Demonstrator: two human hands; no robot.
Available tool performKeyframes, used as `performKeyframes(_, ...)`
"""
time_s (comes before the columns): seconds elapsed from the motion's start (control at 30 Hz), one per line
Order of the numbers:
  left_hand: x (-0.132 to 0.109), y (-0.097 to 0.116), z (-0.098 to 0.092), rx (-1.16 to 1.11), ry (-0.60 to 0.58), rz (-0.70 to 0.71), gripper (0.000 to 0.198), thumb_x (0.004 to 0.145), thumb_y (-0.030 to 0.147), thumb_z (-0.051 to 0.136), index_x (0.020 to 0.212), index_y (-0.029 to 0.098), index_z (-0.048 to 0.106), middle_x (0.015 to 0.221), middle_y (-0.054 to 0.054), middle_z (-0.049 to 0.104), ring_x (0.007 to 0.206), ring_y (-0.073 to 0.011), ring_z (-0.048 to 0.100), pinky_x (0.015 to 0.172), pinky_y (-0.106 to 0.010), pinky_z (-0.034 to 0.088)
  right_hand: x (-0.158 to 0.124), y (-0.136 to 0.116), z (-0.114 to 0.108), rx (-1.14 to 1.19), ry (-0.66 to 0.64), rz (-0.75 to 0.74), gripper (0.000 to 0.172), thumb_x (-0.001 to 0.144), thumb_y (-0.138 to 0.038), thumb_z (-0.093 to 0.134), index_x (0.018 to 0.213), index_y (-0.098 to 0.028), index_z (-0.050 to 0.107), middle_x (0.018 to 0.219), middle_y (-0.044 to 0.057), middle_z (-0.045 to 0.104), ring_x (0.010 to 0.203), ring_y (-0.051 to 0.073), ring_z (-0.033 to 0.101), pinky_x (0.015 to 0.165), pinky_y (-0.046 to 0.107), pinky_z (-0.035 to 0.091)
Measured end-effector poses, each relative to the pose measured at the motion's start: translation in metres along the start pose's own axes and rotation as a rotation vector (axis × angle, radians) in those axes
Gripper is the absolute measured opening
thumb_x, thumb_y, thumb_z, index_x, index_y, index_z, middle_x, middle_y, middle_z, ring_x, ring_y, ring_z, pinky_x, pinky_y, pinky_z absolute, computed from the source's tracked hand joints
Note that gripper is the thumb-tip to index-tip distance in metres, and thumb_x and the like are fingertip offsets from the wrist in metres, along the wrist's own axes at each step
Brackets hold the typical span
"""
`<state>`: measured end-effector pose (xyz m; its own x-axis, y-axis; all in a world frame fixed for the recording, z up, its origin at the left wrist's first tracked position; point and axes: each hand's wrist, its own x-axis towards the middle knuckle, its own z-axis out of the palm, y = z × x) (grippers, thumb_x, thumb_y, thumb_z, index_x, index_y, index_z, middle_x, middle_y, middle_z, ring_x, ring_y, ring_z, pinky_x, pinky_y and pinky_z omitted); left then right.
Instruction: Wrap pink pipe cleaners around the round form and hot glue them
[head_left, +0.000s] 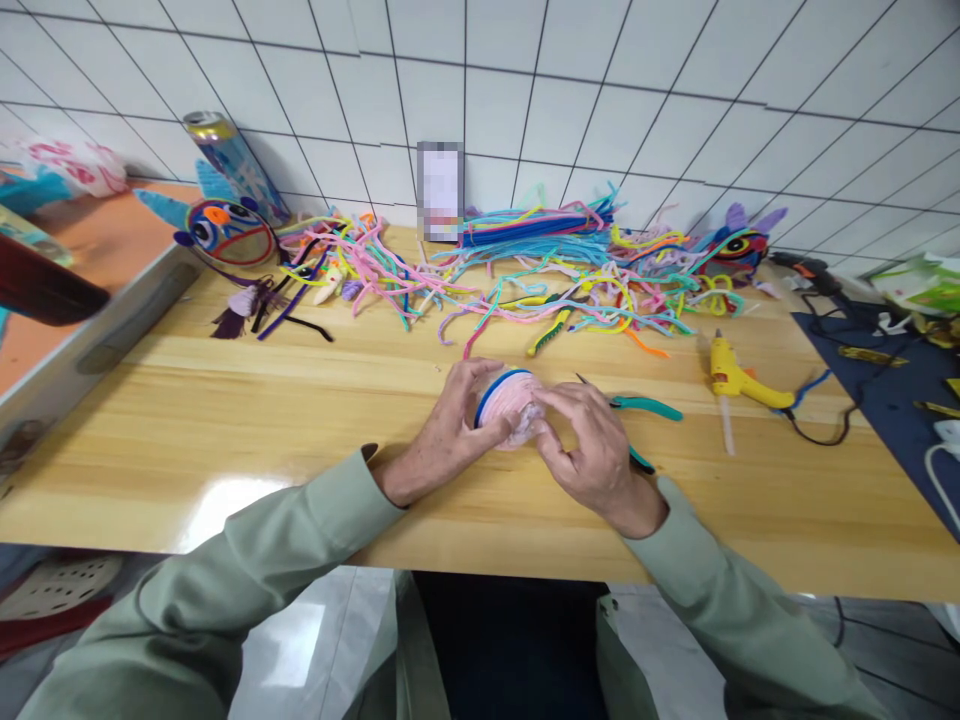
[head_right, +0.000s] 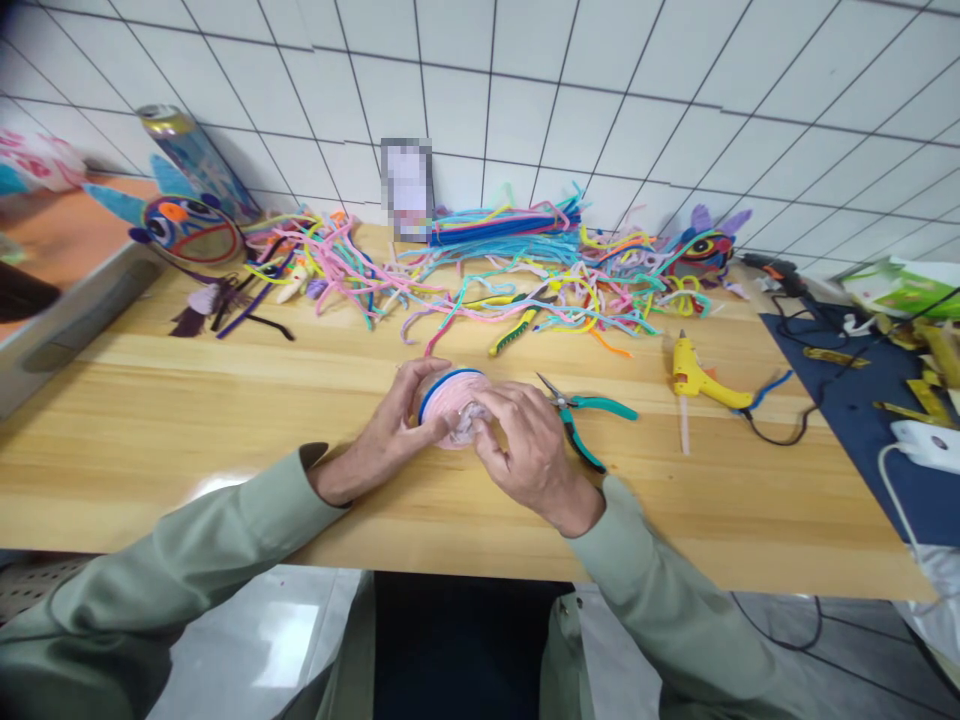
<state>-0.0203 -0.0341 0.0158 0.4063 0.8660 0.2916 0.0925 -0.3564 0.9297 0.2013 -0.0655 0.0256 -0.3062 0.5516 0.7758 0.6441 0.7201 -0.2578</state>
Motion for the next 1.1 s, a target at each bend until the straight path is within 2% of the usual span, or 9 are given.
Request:
performKeyframes(0.3,0.001,0.002,0.0,0.03,0.004,-0.025,0.052,0.1,0.036,0.077,0.143,0.022,0.05,0.143,-0.013,0.057,0.14,-0.0303,0.059,0.125,-0.051,0.048,0.002,-0.001,-0.002,-0.057,-0.048,-0.062,0.037,0.097,-0.006,0.064,0.129,-0.023,0.071,0.115,0.01,0.084,0.104,0.028,0.08,0.09,0.047,0.065)
performKeyframes(0.5,0.001,0.004,0.0,0.002,0.003,-0.053,0.054,0.101,0.043,0.078,0.144,0.024,0.052,0.146,-0.013,0.058,0.14,-0.0302,0.059,0.125,-0.051,0.049,0.002,-0.004,-0.002,-0.065,-0.05,-0.052,0.042,0.097,-0.007,0.063,0.135,-0.026,0.07,0.116,0.009,0.084,0.106,0.029,0.08,0.092,0.048,0.065)
performKeyframes(0.7,0.002,0.002,-0.004,-0.104,0.001,-0.116,0.044,0.112,0.054,0.057,0.144,0.024,0.056,0.147,-0.013,0.061,0.147,-0.0299,0.056,0.132,-0.052,0.042,0.002,-0.005,-0.001,-0.106,-0.056,-0.048,0.035,0.098,-0.009,0.066,0.13,-0.023,0.068,0.117,0.011,0.083,0.106,0.03,0.08,0.091,0.049,0.066)
performKeyframes(0.77,0.003,0.002,-0.005,-0.12,-0.013,-0.126,0.043,0.111,0.053,0.057,0.144,0.025,0.056,0.149,-0.012,0.061,0.149,-0.0296,0.055,0.133,-0.051,0.042,0.001,-0.005,-0.001,-0.104,-0.062,-0.037,0.035,0.099,-0.01,0.066,0.131,-0.023,0.068,0.118,0.012,0.082,0.107,0.03,0.079,0.092,0.05,0.065)
performKeyframes(0.9,0.006,0.006,-0.007,-0.09,-0.044,-0.143,0.047,0.107,0.052,0.065,0.143,0.023,0.056,0.148,-0.012,0.062,0.146,-0.0304,0.058,0.129,-0.05,0.047,-0.001,-0.004,0.001,-0.072,-0.062,-0.028,0.038,0.099,-0.01,0.064,0.134,-0.024,0.068,0.119,0.012,0.082,0.108,0.03,0.079,0.092,0.05,0.065)
performKeyframes(1.03,0.012,0.011,-0.012,-0.101,-0.083,-0.12,0.041,0.11,0.051,0.058,0.14,0.022,0.058,0.146,-0.012,0.067,0.144,-0.0303,0.061,0.126,-0.05,0.049,-0.002,-0.003,0.002,-0.056,-0.059,-0.016,0.04,0.099,-0.011,0.064,0.136,-0.026,0.068,0.121,0.011,0.081,0.109,0.03,0.078,0.093,0.05,0.065)
performKeyframes(1.1,0.015,0.012,-0.015,-0.093,-0.121,-0.125,0.045,0.108,0.052,0.062,0.141,0.023,0.058,0.146,-0.012,0.067,0.141,-0.0314,0.063,0.122,-0.05,0.053,-0.002,-0.001,0.002,-0.059,-0.052,-0.014,0.039,0.1,-0.012,0.065,0.136,-0.025,0.069,0.12,0.012,0.081,0.109,0.03,0.078,0.094,0.05,0.065)
